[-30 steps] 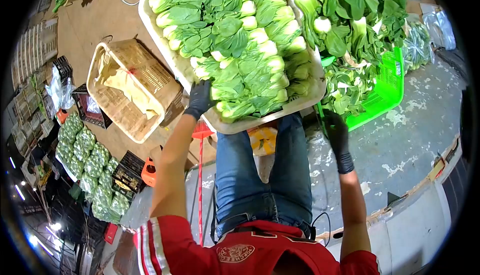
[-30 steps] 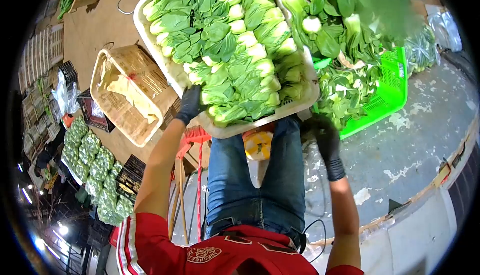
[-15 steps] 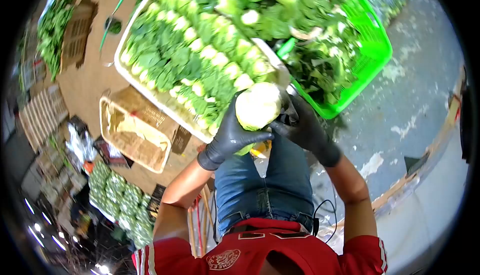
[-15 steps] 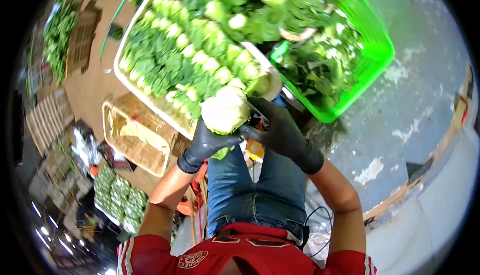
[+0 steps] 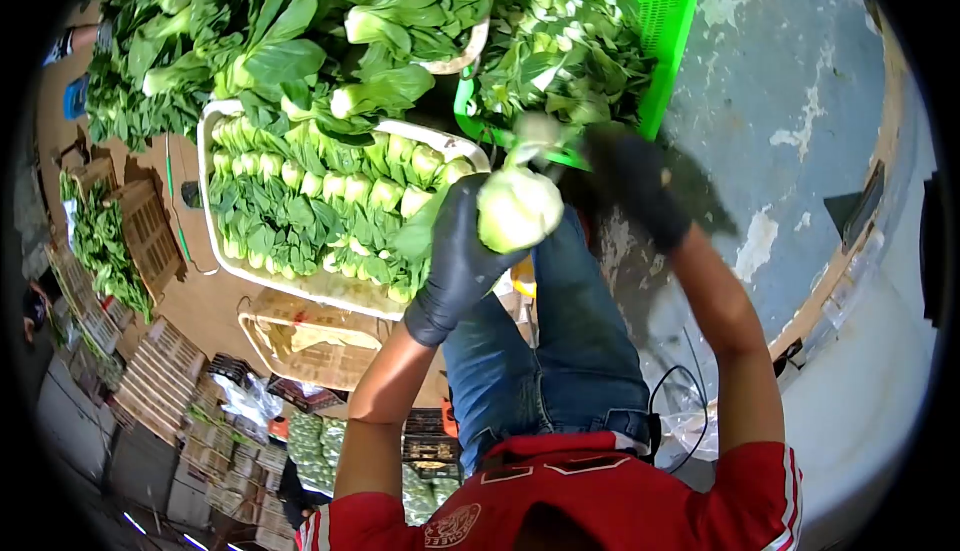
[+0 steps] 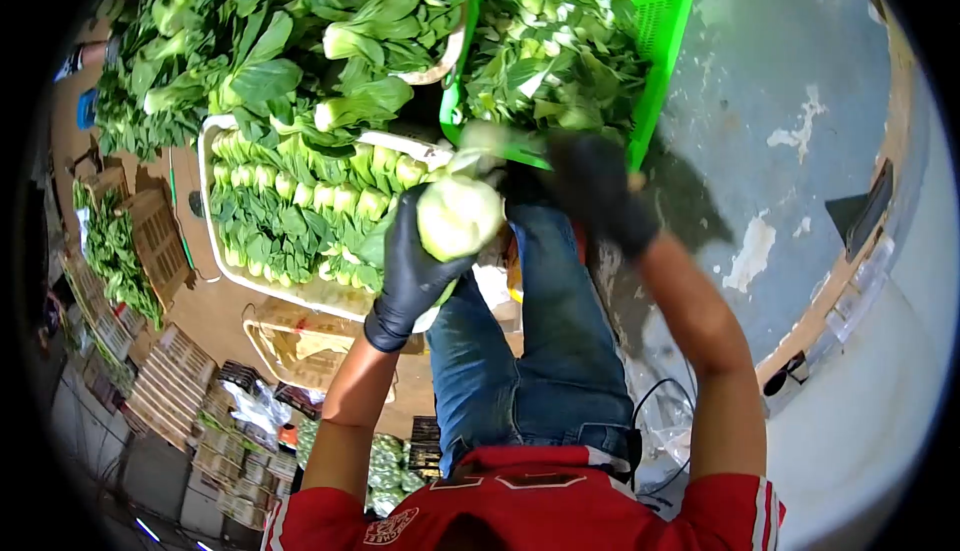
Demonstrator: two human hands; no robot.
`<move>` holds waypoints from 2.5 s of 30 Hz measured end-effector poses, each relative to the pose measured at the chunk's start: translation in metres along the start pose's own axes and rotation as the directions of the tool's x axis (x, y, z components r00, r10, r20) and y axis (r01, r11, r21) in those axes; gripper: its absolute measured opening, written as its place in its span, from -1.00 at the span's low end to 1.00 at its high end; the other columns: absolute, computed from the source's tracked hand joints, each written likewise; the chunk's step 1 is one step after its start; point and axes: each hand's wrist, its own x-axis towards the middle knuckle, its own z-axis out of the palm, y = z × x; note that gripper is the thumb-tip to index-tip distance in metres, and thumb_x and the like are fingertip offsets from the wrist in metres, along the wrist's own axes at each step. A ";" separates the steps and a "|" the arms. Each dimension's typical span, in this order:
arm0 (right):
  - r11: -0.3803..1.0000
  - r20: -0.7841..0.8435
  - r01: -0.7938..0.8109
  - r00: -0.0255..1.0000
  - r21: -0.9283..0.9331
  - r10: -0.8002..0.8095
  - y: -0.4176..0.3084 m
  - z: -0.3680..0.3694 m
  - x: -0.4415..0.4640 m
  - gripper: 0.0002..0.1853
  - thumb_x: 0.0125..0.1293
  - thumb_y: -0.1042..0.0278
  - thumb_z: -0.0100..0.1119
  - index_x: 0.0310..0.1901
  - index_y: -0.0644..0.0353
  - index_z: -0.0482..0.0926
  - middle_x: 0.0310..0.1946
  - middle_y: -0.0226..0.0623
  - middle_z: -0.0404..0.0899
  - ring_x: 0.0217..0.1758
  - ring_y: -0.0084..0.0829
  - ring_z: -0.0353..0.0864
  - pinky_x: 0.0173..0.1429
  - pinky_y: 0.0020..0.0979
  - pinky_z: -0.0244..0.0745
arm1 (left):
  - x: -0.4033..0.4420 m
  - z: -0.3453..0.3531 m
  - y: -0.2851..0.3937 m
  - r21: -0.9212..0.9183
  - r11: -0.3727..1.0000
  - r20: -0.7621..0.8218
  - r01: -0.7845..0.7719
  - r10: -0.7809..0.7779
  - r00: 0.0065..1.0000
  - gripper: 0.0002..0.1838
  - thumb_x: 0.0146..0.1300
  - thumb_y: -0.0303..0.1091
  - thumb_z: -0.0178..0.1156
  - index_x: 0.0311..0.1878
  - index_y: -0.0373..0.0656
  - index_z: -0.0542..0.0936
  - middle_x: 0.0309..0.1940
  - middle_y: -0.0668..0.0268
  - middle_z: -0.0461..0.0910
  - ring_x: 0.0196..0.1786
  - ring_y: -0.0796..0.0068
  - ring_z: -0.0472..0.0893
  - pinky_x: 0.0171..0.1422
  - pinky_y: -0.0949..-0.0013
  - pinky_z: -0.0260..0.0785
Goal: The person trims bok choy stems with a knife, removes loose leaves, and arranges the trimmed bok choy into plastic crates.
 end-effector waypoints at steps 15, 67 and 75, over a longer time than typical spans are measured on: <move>0.725 0.676 -0.346 0.703 0.596 -0.220 -0.072 0.008 0.064 -0.52 0.02 0.27 0.34 -0.04 0.30 0.45 -0.30 -0.19 0.56 -0.29 -0.47 0.46 -0.16 -0.33 0.43 | -0.008 -0.067 -0.045 -0.409 0.901 0.672 0.145 0.190 0.715 -0.26 -0.03 -0.25 0.40 0.18 -0.30 0.29 0.03 0.24 0.44 0.01 0.45 0.43 0.20 0.36 0.25; 0.801 0.429 0.134 0.786 0.584 -0.445 -0.248 0.070 0.029 -0.28 -0.08 0.29 0.39 0.18 0.10 0.30 -0.07 -0.08 0.50 -0.08 -0.13 0.56 -0.09 -0.30 0.49 | -0.167 -0.106 -0.092 -0.460 0.888 -0.471 -0.034 -0.211 0.856 -0.10 -0.20 -0.22 0.49 0.20 -0.33 0.24 0.09 0.09 0.37 0.17 0.30 0.37 0.28 0.26 0.17; 0.692 0.535 -0.379 0.845 0.614 -0.012 -0.164 0.027 0.039 -0.60 0.12 0.23 0.25 -0.08 0.32 0.48 -0.38 -0.22 0.58 -0.33 -0.49 0.57 -0.22 -0.39 0.46 | -0.090 -0.066 -0.063 -0.930 0.343 -0.004 0.136 -0.377 0.926 -0.23 0.11 -0.20 0.25 0.31 -0.23 0.11 0.15 0.12 0.33 0.16 0.26 0.39 0.24 0.23 0.27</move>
